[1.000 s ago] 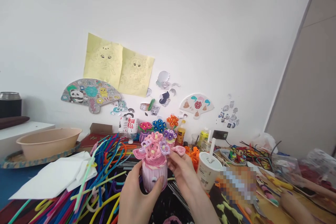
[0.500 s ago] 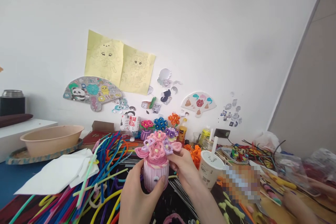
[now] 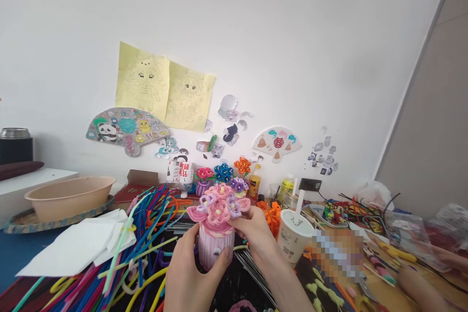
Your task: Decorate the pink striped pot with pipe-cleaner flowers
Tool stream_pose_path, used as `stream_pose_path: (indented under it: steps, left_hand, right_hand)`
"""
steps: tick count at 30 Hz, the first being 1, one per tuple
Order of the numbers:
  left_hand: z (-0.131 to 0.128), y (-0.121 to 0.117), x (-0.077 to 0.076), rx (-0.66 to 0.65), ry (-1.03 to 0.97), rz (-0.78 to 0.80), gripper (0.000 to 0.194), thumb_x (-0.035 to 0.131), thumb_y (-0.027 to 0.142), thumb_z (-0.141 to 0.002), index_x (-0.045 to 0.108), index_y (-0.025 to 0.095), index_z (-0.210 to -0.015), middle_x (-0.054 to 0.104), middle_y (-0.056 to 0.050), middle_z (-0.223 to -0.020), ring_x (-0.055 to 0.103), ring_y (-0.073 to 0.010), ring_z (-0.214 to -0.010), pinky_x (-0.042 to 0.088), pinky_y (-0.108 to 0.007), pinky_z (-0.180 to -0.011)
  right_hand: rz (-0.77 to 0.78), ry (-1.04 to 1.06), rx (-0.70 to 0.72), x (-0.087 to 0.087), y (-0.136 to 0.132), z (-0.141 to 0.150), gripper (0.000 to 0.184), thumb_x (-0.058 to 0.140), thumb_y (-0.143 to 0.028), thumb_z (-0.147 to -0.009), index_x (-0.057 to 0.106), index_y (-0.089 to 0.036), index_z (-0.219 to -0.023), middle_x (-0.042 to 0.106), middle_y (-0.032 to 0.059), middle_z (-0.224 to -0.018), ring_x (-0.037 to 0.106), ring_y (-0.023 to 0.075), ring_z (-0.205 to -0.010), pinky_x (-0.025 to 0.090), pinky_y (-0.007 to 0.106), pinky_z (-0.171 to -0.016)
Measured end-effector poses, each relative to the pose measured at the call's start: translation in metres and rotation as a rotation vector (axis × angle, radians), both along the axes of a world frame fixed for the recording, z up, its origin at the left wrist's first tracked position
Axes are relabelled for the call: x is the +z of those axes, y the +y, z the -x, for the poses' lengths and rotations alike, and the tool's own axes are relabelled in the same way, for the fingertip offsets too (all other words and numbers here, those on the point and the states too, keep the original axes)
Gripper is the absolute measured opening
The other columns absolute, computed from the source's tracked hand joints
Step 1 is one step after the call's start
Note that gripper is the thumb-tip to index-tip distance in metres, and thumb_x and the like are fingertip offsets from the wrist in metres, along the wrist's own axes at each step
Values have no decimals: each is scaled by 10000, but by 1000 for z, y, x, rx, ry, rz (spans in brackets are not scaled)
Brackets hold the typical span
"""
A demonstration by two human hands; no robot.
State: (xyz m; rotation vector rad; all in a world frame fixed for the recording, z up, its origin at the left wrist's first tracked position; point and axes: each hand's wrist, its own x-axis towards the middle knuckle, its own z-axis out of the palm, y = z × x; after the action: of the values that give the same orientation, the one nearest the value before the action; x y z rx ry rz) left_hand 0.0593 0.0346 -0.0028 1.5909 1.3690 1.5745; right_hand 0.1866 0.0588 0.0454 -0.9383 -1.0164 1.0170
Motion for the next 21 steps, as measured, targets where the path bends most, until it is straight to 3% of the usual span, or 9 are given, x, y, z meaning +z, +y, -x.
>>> stream_pose_path:
  steps: [7,10,16,21]
  left_hand:
    - [0,2,-2,4,4,6,624,610,579,-637,559,169,-1105,636,-94,-1054,582,-309,-994,433,-414,-859]
    - [0,3,-3,-9,11,37,632,612,584,-641,553,175,-1119,640,-89,-1063,581,-309,-1004,429,-416,-863]
    - [0,4,-4,-8,11,42,624,607,588,-650,557,174,-1114,642,-93,-1054,580,-312,-998,427,-416,-856]
    - [1,7,-9,-40,32,58,638,616,584,-660,541,185,-1152,632,-85,-1105,564,-305,-1039,415,-426,-896]
  right_hand:
    - [66,-66,22,-2,2,-8,351,881,-294,-438,641,-133,-636,560,-61,-495,360,55,-426,239,200,-431]
    - [86,-128,115,1,2,-16,354,863,-305,-513,638,-130,-723,569,-62,-526,379,48,-415,225,192,-411]
    - [83,-196,287,8,-2,-31,341,857,-273,-562,643,-131,-786,571,-65,-563,429,50,-448,307,187,-433]
    - [112,-155,333,13,-8,-44,536,833,-191,-619,636,-148,-1117,635,-47,-641,524,73,-534,400,193,-518]
